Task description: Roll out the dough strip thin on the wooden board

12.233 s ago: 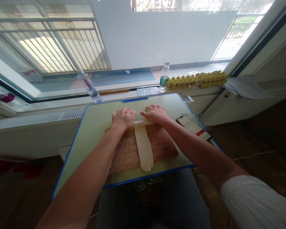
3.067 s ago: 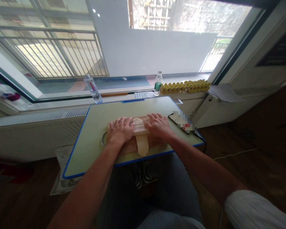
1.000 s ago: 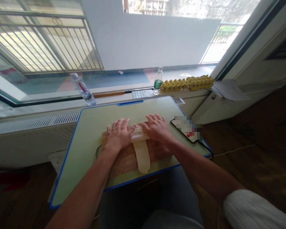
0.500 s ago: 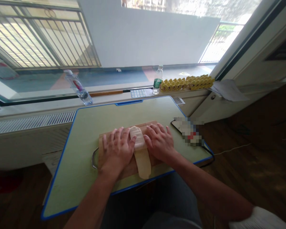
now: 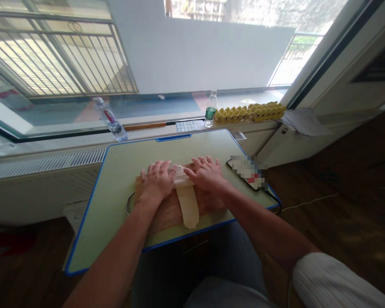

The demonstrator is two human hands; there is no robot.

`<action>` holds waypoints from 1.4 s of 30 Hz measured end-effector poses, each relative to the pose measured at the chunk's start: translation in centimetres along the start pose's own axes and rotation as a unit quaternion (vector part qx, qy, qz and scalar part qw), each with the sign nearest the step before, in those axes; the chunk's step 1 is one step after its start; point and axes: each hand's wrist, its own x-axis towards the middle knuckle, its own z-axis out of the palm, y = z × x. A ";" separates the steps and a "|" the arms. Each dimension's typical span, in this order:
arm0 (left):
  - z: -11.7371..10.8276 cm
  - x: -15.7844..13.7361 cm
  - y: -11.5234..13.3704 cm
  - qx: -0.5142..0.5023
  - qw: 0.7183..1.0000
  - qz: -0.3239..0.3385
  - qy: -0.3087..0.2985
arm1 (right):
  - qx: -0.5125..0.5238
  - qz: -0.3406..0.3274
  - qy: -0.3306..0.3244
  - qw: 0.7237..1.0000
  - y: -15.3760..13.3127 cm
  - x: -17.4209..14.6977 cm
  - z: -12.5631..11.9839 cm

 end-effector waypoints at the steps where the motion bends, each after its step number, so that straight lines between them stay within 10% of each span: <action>1: -0.1 -0.8 0.1 0.005 1.000 -0.001 0.010 | -0.006 -0.005 0.012 1.000 -0.1 -0.6 0.1; 14: 0.5 -7.8 1.1 0.013 0.998 0.012 0.054 | -0.014 -0.013 0.089 0.996 0.2 -6.0 0.6; 30: 0.2 2.7 -0.8 -0.021 0.996 -0.038 -0.082 | 0.030 0.056 -0.008 0.998 -0.1 4.3 -0.6; 42: 0.4 -4.0 0.5 0.005 0.999 -0.015 0.049 | -0.036 -0.001 0.106 0.994 0.5 -3.2 0.7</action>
